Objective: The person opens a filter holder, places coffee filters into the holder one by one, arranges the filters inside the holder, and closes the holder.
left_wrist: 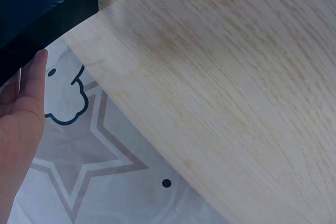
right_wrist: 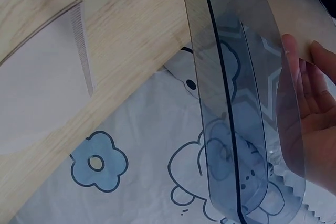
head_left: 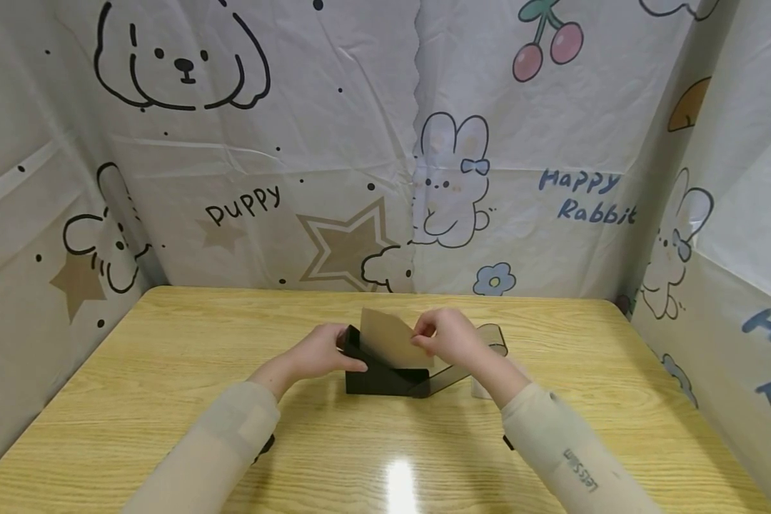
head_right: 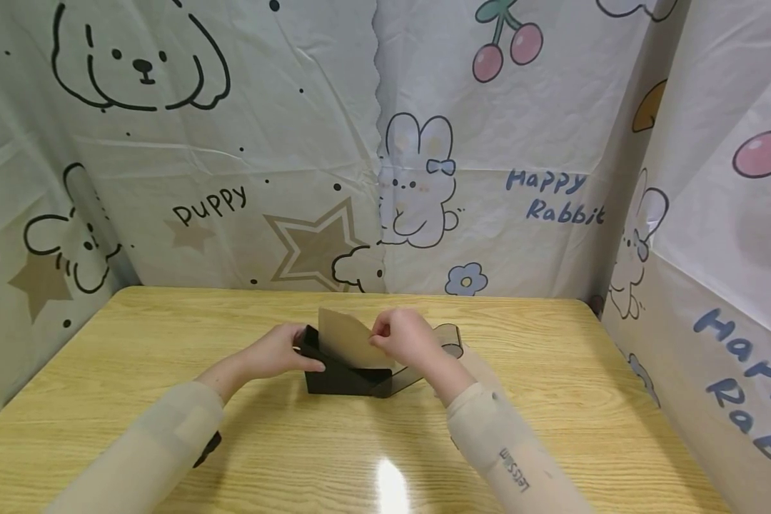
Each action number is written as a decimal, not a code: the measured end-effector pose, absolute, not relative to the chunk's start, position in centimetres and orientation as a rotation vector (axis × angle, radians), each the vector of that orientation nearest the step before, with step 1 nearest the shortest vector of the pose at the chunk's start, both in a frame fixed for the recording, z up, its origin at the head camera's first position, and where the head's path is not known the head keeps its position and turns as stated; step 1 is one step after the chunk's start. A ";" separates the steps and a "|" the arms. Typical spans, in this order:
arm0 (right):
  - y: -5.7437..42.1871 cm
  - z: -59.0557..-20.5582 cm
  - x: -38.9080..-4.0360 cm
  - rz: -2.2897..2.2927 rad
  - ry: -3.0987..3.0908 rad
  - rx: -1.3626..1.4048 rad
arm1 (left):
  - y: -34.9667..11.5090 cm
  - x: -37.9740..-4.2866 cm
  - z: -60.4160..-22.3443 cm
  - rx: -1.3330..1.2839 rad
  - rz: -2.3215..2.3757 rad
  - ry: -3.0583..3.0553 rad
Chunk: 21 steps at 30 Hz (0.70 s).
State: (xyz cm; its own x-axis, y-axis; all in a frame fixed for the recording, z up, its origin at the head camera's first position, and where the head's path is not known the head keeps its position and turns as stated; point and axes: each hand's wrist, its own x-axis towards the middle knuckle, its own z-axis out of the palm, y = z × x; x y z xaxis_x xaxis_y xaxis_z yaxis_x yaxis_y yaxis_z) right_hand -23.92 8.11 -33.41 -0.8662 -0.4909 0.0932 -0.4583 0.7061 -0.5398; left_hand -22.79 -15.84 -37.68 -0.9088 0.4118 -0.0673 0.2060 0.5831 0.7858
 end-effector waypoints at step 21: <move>6.7 -35.2 -23.9 -0.764 2.853 -0.762 | -15.6 -22.6 -37.4 0.464 1.237 2.563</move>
